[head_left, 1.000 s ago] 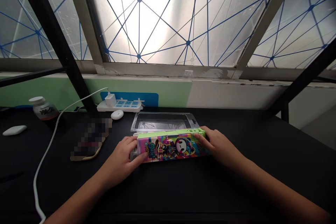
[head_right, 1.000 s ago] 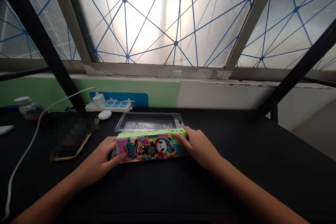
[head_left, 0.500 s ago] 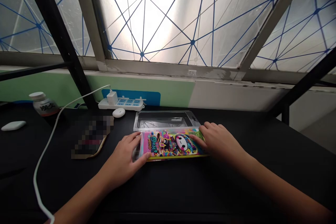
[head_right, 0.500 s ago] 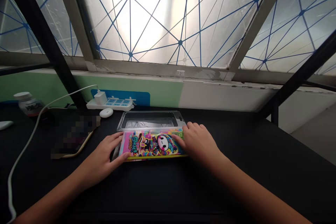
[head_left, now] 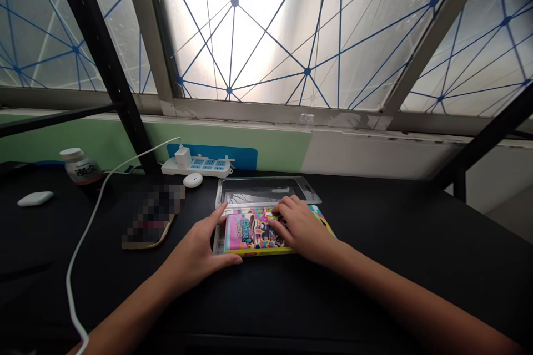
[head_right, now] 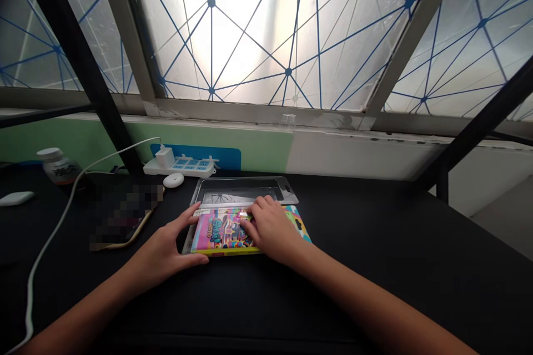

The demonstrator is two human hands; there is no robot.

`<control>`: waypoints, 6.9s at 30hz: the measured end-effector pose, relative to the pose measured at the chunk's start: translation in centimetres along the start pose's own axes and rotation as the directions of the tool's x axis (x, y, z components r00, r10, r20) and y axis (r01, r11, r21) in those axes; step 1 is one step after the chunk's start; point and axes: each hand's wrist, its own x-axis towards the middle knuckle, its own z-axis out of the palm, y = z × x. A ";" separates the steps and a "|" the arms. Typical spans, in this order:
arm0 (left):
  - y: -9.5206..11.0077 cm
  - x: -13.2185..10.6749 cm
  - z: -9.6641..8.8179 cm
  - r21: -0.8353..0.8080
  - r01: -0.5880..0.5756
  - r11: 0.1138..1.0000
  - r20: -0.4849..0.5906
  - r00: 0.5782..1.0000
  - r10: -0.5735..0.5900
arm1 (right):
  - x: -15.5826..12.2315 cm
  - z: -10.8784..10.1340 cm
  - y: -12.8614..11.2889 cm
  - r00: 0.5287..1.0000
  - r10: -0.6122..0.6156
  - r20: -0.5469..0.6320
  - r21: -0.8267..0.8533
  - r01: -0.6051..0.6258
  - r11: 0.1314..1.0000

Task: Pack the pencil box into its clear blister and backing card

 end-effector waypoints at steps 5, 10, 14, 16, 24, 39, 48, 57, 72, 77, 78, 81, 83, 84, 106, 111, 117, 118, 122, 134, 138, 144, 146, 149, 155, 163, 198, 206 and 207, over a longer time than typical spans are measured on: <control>0.1 0.0 -0.1 -0.032 -0.016 0.999 -0.002 1.000 0.016 | 0.0 -0.1 0.2 0.998 0.004 -0.062 0.020 -0.002 1.000; 0.6 0.0 -0.6 -0.006 -0.050 0.999 0.006 0.999 0.050 | -0.5 -0.9 -0.1 0.965 -0.035 -0.261 0.078 0.057 0.995; -0.1 -0.2 -1.3 -0.018 -0.046 0.999 0.073 0.996 0.047 | -2.5 -3.2 -0.4 0.925 -0.215 -0.314 0.073 0.249 0.966; -0.7 -0.3 -1.4 -0.005 -0.065 0.998 0.080 0.995 0.065 | -4.1 -4.7 -0.1 0.919 -0.324 -0.223 0.083 0.349 0.933; -0.5 -0.3 -1.6 0.091 0.030 0.995 0.153 0.987 -0.043 | -10.4 -5.0 5.9 0.988 -0.128 0.083 0.264 0.102 0.959; -1.7 -0.5 -1.5 -0.047 -0.029 0.998 0.122 0.992 0.034 | -10.2 -1.8 7.6 0.920 0.361 0.153 0.565 -0.382 0.732; 0.7 -1.0 -0.3 0.071 -0.053 0.996 -0.068 0.996 0.058 | -11.5 -0.7 7.5 0.968 0.234 -0.091 0.389 -0.182 0.903; 4.5 5.9 -0.7 0.131 0.005 0.991 -0.288 0.957 0.033 | -4.4 -3.1 8.7 0.925 0.341 -0.165 0.440 -0.240 0.865; 0.3 9.3 0.6 0.493 0.084 0.866 -0.096 0.994 -0.042 | -2.0 0.9 9.5 0.987 -0.033 -0.155 -0.013 0.031 0.999; 2.8 9.5 1.2 0.547 -0.063 0.835 -0.150 0.974 0.171 | -2.5 0.2 4.7 0.960 -0.280 -0.028 0.149 0.281 0.948; 3.2 9.7 1.5 0.546 -0.081 0.834 -0.136 0.974 0.183 | -2.6 0.2 3.8 0.951 -0.306 0.053 0.209 0.289 0.934; 4.0 11.0 2.8 0.527 -0.079 0.847 -0.059 0.990 0.129 | -2.5 0.1 2.1 0.897 -0.316 0.308 0.342 0.206 0.917; 4.1 12.1 3.7 0.513 -0.040 0.858 -0.011 0.999 0.053 | -2.5 -0.2 1.9 0.866 -0.301 0.399 0.378 0.144 0.914; 4.0 12.6 4.1 0.511 -0.015 0.859 0.004 1.000 0.015 | -2.6 -0.4 1.9 0.860 -0.294 0.417 0.385 0.126 0.914; -0.3 11.8 0.9 0.517 0.018 0.856 0.052 0.997 -0.053 | -3.0 0.7 2.6 0.983 0.141 0.117 0.096 -0.153 0.984; 0.1 11.4 -0.2 0.475 -0.014 0.880 0.102 0.994 -0.039 | -3.0 -0.6 4.2 0.953 0.274 0.131 0.207 -0.297 0.932; 1.3 10.8 -0.1 0.480 -0.020 0.877 0.120 0.992 -0.043 | -2.7 -2.6 12.3 0.897 0.387 0.215 0.244 -0.433 0.868; 1.5 10.8 0.2 0.490 -0.036 0.871 0.112 0.994 -0.021 | -2.7 -2.7 13.6 0.882 0.392 0.262 0.234 -0.452 0.861; 1.7 10.5 1.2 0.517 -0.110 0.849 0.109 0.992 0.062 | -2.8 -2.2 16.1 0.860 0.420 0.288 0.200 -0.483 0.852; 2.2 10.0 1.5 0.489 -0.139 0.861 0.178 0.982 0.057 | -1.4 -0.8 11.4 0.906 0.384 0.181 0.321 -0.423 0.847; 2.1 10.0 1.5 0.471 -0.146 0.870 0.185 0.981 0.065 | -1.6 -1.2 12.4 0.883 0.418 0.213 0.337 -0.468 0.817; 2.3 10.1 1.4 0.515 -0.139 0.846 0.214 0.976 0.030 | -1.9 -1.6 13.6 0.861 0.448 0.240 0.357 -0.508 0.784; 2.3 10.1 1.4 0.516 -0.142 0.845 0.220 0.975 0.030 | -2.0 -1.8 13.7 0.850 0.468 0.240 0.352 -0.526 0.774; 2.4 10.1 1.4 0.512 -0.145 0.847 0.216 0.976 0.036 | -2.0 -2.2 13.8 0.842 0.487 0.232 0.341 -0.539 0.770; 2.8 10.0 1.7 0.508 -0.109 0.855 0.207 0.978 0.002 | -1.9 -2.2 13.0 0.857 0.491 0.155 0.326 -0.514 0.794; 5.2 9.3 3.2 0.285 -0.129 0.950 0.164 0.983 0.085 | -1.3 -1.0 10.8 0.869 0.478 0.125 0.306 -0.492 0.815; 1.2 12.1 1.3 -0.912 -0.098 0.397 -0.206 0.949 -0.239 | 4.4 -2.2 7.4 0.878 0.163 0.450 0.159 -0.258 0.953; 1.2 12.3 0.7 -0.889 -0.026 0.457 -0.170 0.945 -0.278 | 11.1 0.7 0.2 0.934 -0.010 0.357 0.089 -0.024 0.996; 1.1 12.4 0.6 -0.881 -0.008 0.472 -0.164 0.943 -0.290 | 11.1 0.6 -0.1 0.943 -0.013 0.333 0.073 -0.012 0.997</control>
